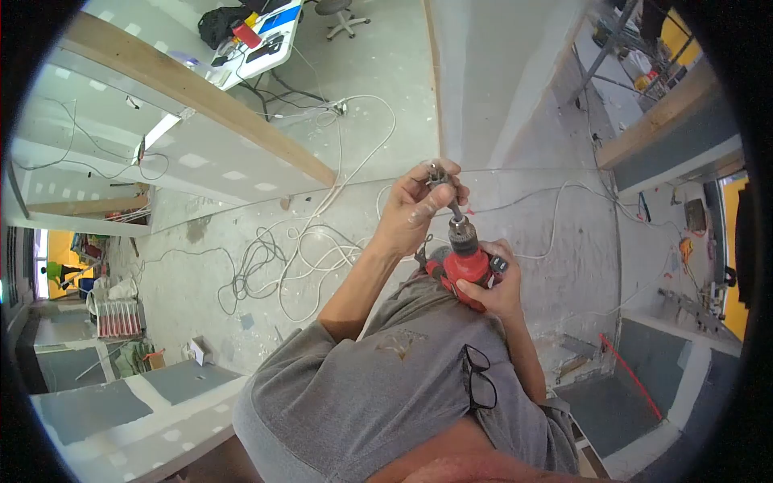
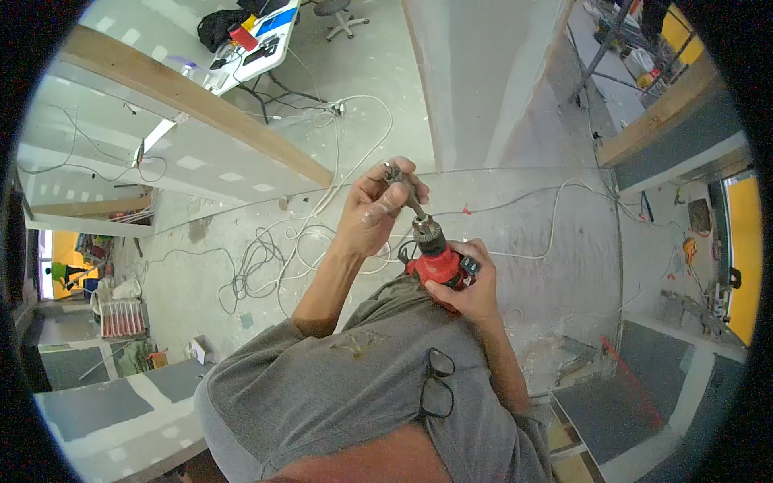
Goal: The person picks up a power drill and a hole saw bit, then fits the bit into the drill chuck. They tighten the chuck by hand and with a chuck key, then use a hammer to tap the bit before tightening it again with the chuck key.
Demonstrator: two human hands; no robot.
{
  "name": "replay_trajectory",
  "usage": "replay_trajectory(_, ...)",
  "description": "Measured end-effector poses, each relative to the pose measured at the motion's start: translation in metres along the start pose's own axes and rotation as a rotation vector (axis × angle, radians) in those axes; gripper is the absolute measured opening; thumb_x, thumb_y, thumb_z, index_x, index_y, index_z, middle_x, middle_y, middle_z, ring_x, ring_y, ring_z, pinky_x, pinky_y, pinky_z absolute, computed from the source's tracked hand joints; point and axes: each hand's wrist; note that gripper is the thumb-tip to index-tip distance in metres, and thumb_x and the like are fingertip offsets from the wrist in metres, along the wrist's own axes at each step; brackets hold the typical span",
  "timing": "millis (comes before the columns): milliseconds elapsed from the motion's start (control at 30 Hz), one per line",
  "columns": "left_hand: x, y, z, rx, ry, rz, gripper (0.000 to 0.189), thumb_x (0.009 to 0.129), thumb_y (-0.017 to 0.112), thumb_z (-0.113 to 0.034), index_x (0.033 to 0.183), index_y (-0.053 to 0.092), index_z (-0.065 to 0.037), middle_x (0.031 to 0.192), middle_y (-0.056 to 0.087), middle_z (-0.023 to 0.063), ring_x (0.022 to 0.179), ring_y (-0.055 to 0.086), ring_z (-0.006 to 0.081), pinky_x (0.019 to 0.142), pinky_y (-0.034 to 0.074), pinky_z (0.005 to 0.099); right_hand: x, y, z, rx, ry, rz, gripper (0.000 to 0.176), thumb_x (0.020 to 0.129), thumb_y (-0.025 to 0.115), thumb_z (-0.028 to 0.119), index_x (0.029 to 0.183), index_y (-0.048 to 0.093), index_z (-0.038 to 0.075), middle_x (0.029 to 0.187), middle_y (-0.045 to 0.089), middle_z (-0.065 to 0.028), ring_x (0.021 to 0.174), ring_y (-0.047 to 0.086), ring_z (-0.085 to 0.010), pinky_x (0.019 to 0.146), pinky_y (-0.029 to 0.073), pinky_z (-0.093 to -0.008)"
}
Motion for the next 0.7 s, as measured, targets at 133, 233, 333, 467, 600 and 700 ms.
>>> replay_trajectory(133, -0.002, 0.002, 0.003, -0.016, 0.020, 0.035, 0.040, 0.088, 0.075, -0.024, 0.118, 0.059, -0.004, 0.096, 0.064, 0.0076, 0.096, 0.064, 0.0239, 0.086, 0.050, 0.0375, -0.005, -0.003, 0.007, -0.032, 0.007, 0.013, 0.057, 0.063, 0.089, 0.022, 0.111, 0.065, 0.001, 0.095, 0.056, -0.0079, 0.086, 0.058, -0.0193, 0.079, 0.047, -0.0313)
replay_trajectory(233, -0.005, 0.004, 0.001, 0.014, 0.008, 0.016, 0.041, 0.088, 0.075, -0.024, 0.119, 0.058, -0.003, 0.097, 0.065, 0.0084, 0.096, 0.064, 0.0241, 0.086, 0.050, 0.0380, -0.010, 0.000, 0.001, 0.022, 0.007, -0.006, 0.058, 0.063, 0.089, 0.021, 0.112, 0.065, 0.001, 0.095, 0.056, -0.0081, 0.087, 0.058, -0.0196, 0.079, 0.047, -0.0310)
replay_trajectory(333, -0.003, 0.000, 0.002, 0.029, 0.014, 0.024, 0.044, 0.088, 0.075, -0.023, 0.123, 0.057, -0.002, 0.099, 0.065, 0.0095, 0.096, 0.065, 0.0246, 0.087, 0.050, 0.0381, -0.014, 0.000, 0.003, 0.042, 0.027, -0.023, 0.060, 0.062, 0.089, 0.020, 0.113, 0.065, 0.001, 0.096, 0.057, -0.0084, 0.088, 0.059, -0.0198, 0.080, 0.047, -0.0307)
replay_trajectory(467, -0.007, 0.005, 0.002, 0.007, 0.032, 0.059, 0.050, 0.087, 0.075, -0.022, 0.127, 0.054, 0.000, 0.103, 0.066, 0.0109, 0.098, 0.065, 0.0255, 0.089, 0.052, 0.0391, -0.018, -0.006, 0.003, -0.044, -0.030, -0.040, 0.062, 0.060, 0.090, 0.019, 0.114, 0.065, 0.001, 0.098, 0.058, -0.0098, 0.091, 0.060, -0.0219, 0.082, 0.047, -0.0318)
replay_trajectory(600, -0.009, 0.005, 0.006, -0.024, 0.010, 0.046, 0.050, 0.087, 0.076, -0.023, 0.126, 0.054, 0.000, 0.105, 0.066, 0.0112, 0.100, 0.066, 0.0263, 0.090, 0.053, 0.0398, -0.018, -0.008, 0.004, -0.034, -0.040, -0.016, 0.062, 0.060, 0.090, 0.018, 0.115, 0.065, 0.002, 0.098, 0.059, -0.0103, 0.090, 0.059, -0.0219, 0.083, 0.047, -0.0330)
replay_trajectory(700, -0.011, 0.003, 0.008, -0.021, 0.011, 0.051, 0.047, 0.087, 0.075, -0.022, 0.124, 0.055, -0.001, 0.105, 0.066, 0.0107, 0.101, 0.066, 0.0270, 0.092, 0.052, 0.0406, -0.021, -0.007, 0.002, -0.006, -0.048, -0.035, 0.062, 0.060, 0.089, 0.019, 0.115, 0.065, 0.002, 0.097, 0.059, -0.0101, 0.089, 0.059, -0.0214, 0.083, 0.046, -0.0331)
Point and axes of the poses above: each hand's wrist, its own x-axis towards the middle knuckle, its own y-axis out of the palm, z = x × y
